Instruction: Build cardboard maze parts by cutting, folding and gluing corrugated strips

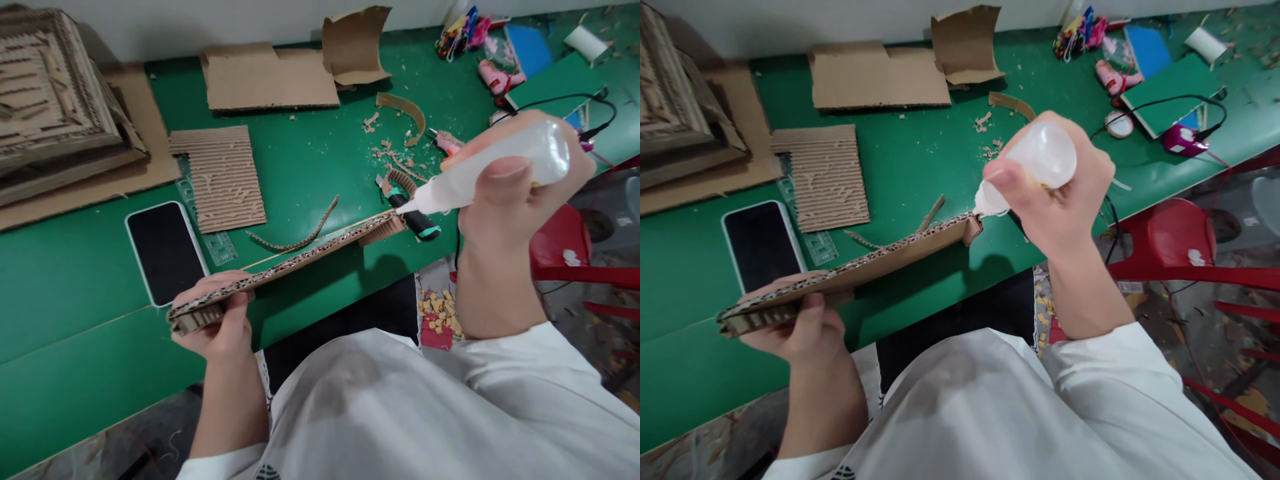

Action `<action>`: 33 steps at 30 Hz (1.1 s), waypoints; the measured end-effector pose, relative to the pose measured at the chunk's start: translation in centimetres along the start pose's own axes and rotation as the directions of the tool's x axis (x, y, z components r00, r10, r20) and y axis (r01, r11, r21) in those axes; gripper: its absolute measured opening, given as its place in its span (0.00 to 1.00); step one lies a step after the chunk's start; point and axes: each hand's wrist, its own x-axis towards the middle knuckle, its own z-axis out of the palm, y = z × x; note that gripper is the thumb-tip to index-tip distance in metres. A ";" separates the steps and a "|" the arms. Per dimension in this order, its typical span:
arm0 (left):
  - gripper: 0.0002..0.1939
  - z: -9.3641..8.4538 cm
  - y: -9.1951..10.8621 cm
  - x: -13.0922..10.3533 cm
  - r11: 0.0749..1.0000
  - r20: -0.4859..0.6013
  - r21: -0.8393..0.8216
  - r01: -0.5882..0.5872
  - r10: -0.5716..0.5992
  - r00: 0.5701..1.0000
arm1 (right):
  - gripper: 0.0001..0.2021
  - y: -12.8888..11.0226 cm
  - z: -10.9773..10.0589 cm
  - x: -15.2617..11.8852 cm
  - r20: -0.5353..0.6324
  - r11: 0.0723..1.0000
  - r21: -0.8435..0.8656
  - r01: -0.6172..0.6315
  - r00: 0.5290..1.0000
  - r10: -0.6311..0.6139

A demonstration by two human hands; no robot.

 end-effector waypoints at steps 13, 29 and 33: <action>0.09 0.0 0.3 0.1 0.998 0.018 -0.057 -0.017 0.018 1.000 | 0.21 -0.3 0.4 -0.9 -0.005 0.999 0.031 0.019 1.000 -0.019; 0.05 0.2 1.8 0.0 0.996 0.084 -0.065 0.053 -0.048 0.995 | 0.17 -4.6 2.9 0.2 0.278 0.921 0.360 -0.151 0.959 0.048; 0.05 0.0 1.7 -0.2 0.993 0.099 -0.092 0.079 -0.070 0.993 | 0.22 -4.1 2.3 0.8 0.254 0.856 0.440 -0.270 0.952 0.170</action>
